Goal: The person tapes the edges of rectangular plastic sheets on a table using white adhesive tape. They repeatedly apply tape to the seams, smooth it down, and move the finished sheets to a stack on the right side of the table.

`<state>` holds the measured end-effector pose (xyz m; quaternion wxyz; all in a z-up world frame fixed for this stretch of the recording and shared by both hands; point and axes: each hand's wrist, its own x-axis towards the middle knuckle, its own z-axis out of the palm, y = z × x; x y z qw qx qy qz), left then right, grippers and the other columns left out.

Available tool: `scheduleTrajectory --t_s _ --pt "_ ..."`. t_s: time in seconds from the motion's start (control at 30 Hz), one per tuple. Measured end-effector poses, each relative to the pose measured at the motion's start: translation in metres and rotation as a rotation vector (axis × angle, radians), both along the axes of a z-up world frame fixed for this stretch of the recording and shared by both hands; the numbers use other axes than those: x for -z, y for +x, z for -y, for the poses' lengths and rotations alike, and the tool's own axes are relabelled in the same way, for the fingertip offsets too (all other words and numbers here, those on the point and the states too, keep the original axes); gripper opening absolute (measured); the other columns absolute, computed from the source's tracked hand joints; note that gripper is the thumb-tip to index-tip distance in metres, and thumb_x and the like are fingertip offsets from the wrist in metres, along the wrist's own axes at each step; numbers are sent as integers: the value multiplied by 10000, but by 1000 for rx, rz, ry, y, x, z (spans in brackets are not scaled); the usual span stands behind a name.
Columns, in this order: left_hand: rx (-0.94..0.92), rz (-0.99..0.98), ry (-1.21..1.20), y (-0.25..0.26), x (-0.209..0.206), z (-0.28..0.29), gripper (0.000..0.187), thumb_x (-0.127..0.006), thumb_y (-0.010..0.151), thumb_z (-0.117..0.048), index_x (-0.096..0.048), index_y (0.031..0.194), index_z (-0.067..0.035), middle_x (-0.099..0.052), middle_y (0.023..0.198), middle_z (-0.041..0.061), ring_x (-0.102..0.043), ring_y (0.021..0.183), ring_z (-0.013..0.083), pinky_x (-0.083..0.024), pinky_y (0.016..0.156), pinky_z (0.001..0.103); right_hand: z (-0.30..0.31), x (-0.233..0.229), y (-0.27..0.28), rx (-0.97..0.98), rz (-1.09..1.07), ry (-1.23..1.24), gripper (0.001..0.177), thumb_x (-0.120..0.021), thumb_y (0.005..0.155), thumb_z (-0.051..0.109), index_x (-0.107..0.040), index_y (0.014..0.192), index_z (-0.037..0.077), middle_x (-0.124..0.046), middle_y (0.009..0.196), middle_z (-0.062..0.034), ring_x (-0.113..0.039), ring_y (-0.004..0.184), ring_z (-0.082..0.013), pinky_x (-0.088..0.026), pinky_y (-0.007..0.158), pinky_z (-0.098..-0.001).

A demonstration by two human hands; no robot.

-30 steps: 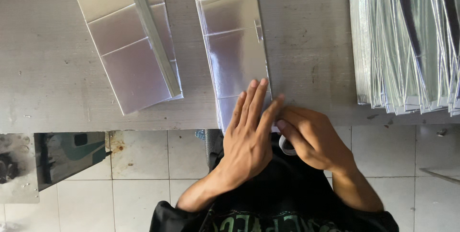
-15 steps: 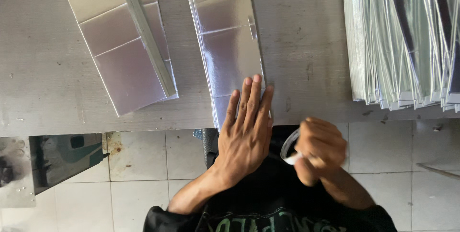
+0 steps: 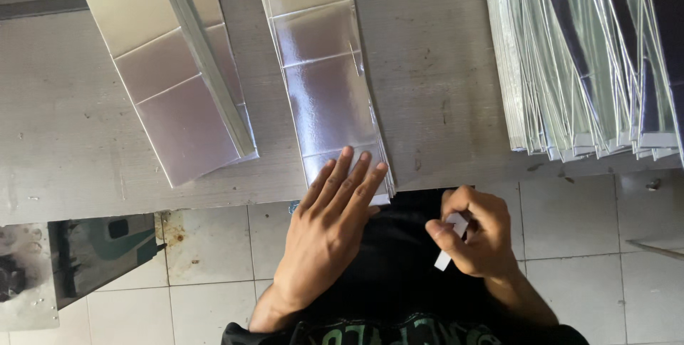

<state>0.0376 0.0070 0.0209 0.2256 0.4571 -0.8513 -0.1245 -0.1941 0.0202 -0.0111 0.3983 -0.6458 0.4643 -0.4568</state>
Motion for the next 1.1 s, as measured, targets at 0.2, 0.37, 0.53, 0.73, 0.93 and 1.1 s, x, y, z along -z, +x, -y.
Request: scheduleTrajectory --t_s 0.2,0.37,0.53,0.73,0.93,1.1 --pt "64 -176 -167 -7 -19 -6 328 -706 1025 -151 -631 1331 -57 -705 1321 129 -661 1288 313 -527 1095 410 -3 -12 15 -56 148 117 350 -711 821 101 -368 836 167 -652 693 -34 -585 568 -119 -471 576 -266" --pt "131 -290 -253 -26 -8 -10 269 -759 988 -157 -639 1222 -102 -718 1257 134 -712 1212 336 -602 994 417 -5 -21 19 29 191 25 294 -624 958 116 -365 821 138 -367 642 0 -313 537 -108 -298 507 -265" --pt "27 -381 -215 -20 9 -22 355 -693 993 -350 -565 1291 -205 -639 1365 145 -671 1279 348 -537 1073 479 -13 -16 -11 57 395 -179 297 -521 891 -81 -340 846 151 -276 637 -1 -333 523 -122 -305 447 -271" --pt "-148 -451 -232 -7 28 -12 283 -732 920 -196 -635 1175 -119 -627 1315 187 -645 1223 344 -541 1046 456 -40 -6 -117 783 -14 -487 314 -670 958 14 -374 982 113 -407 928 -43 -623 768 -154 -537 637 -220" --pt "-184 -366 -141 -4 42 -11 254 -702 920 -153 -653 1169 -155 -627 1332 152 -627 1185 331 -498 986 434 -7 -50 -178 891 -221 -310 389 -564 1299 213 -385 1039 -15 -459 884 -173 -414 745 -205 -379 809 -354" --pt "-193 -329 -141 -2 45 -10 252 -701 921 -190 -660 1170 -184 -628 1346 123 -607 1242 322 -456 1043 453 7 -55 -200 732 -503 -232 203 -550 1317 32 -406 1299 -110 -503 1242 -266 -546 1065 -319 -429 970 -384"
